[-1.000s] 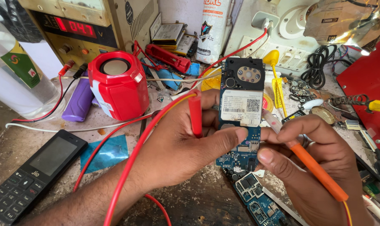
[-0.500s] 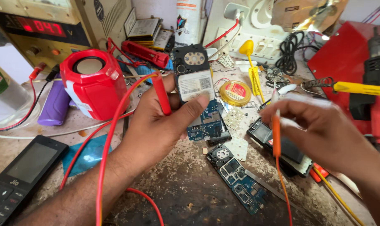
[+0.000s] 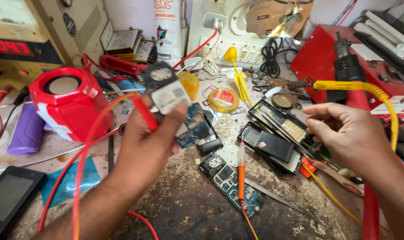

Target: The person uses a multimeter with red and orange probes to test points on a small blue circuit board. They then spray the board with a liquid from a clear bottle and brush it with a toothbrush. The person continues testing the board with the multimeter probes.

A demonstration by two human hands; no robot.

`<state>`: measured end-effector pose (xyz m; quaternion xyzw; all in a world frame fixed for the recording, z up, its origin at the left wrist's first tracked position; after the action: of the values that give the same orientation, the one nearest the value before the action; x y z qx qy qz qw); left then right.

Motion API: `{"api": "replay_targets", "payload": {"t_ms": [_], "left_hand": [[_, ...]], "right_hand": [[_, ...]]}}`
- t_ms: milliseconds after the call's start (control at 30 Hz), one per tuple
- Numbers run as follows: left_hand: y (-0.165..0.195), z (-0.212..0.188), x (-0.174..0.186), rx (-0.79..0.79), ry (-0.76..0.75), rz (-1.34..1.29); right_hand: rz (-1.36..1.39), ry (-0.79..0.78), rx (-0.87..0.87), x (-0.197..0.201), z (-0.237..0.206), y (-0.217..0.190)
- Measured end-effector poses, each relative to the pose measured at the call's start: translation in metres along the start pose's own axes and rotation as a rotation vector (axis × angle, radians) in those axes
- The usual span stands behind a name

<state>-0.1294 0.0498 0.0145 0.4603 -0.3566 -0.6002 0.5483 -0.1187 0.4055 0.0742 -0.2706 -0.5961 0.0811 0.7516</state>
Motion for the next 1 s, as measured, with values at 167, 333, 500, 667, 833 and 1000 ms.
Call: {"api": "replay_targets", "payload": {"t_ms": [167,333,500,667,833,1000], "left_hand": [[0.012,0.006,0.015,-0.07,0.115,-0.015],[0.019,0.002,0.01,-0.128,0.047,-0.032],[0.012,-0.002,-0.008,-0.05,-0.046,-0.179],[0.024,-0.006,-0.02,-0.117,-0.171,-0.165],[0.026,-0.01,-0.026,-0.101,-0.254,-0.199],[0.037,-0.008,-0.031,-0.224,-0.3,-0.411]], "right_hand": [[-0.085,-0.133,0.0,0.004,-0.012,0.028],[-0.651,-0.086,-0.128,0.013,-0.038,0.038],[-1.011,-0.184,-0.143,-0.009,-0.05,0.041],[-0.894,-0.127,-0.211,-0.006,-0.037,0.069],[-0.855,0.001,0.144,-0.021,-0.024,0.082],[-0.984,0.106,0.162,-0.03,-0.029,0.107]]}}
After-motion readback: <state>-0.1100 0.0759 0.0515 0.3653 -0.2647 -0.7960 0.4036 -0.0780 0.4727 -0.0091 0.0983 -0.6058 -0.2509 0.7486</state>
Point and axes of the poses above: each hand's wrist, its own z-axis towards the middle knuckle, its own x-axis out of the back of the hand, y = z × x, the point moved 9 cm from there along z, towards the middle knuckle, and after that the axes turned 9 degrees about -x, right-handed, at the moved point
